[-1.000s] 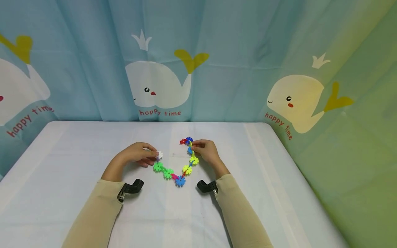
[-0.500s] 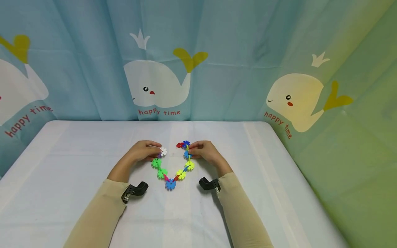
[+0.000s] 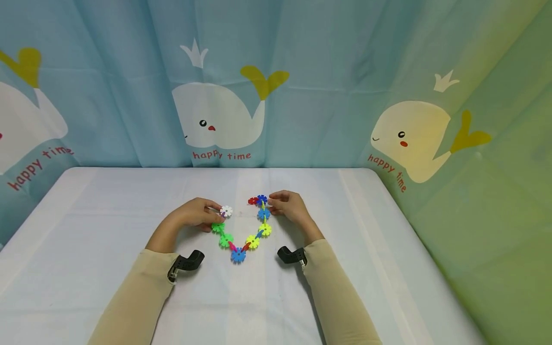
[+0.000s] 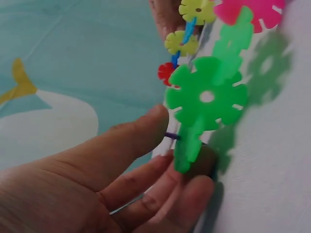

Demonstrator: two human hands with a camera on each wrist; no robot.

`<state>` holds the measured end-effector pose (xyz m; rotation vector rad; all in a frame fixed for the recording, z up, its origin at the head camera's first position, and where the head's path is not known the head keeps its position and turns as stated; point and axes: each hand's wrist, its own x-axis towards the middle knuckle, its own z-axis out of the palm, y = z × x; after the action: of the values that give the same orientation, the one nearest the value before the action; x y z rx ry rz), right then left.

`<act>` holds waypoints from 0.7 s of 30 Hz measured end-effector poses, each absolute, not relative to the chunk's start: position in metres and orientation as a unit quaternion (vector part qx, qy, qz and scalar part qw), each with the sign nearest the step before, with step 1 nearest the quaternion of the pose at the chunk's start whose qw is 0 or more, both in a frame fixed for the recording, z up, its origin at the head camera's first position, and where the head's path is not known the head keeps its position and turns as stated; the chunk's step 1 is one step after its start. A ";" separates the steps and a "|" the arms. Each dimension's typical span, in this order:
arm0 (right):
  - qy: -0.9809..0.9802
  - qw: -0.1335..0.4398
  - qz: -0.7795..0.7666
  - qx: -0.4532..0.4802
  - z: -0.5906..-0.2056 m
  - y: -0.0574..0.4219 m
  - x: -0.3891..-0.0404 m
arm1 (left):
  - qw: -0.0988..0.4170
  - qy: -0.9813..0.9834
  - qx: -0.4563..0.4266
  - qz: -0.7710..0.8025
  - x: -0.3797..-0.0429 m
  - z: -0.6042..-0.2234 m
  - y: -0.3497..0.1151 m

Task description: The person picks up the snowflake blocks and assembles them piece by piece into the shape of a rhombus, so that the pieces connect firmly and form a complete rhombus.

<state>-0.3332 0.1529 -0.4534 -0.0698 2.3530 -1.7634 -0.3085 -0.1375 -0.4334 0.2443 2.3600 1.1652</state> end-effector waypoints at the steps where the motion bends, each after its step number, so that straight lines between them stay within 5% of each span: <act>1: 0.799 0.091 -0.594 -0.027 -0.454 0.152 -0.333 | 0.242 0.864 0.093 0.431 -0.309 -0.435 -0.137; 10: 0.825 0.082 -0.558 -0.032 -0.456 0.145 -0.332 | 0.205 0.862 0.087 0.456 -0.312 -0.443 -0.133; 21: 0.806 0.157 -0.569 -0.044 -0.449 0.147 -0.329 | 0.195 0.857 0.127 0.460 -0.310 -0.445 -0.121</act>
<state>-0.3293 0.1475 -0.4486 -0.1271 2.3065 -1.6286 -0.3104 -0.1212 -0.4453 0.3572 2.4018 1.2890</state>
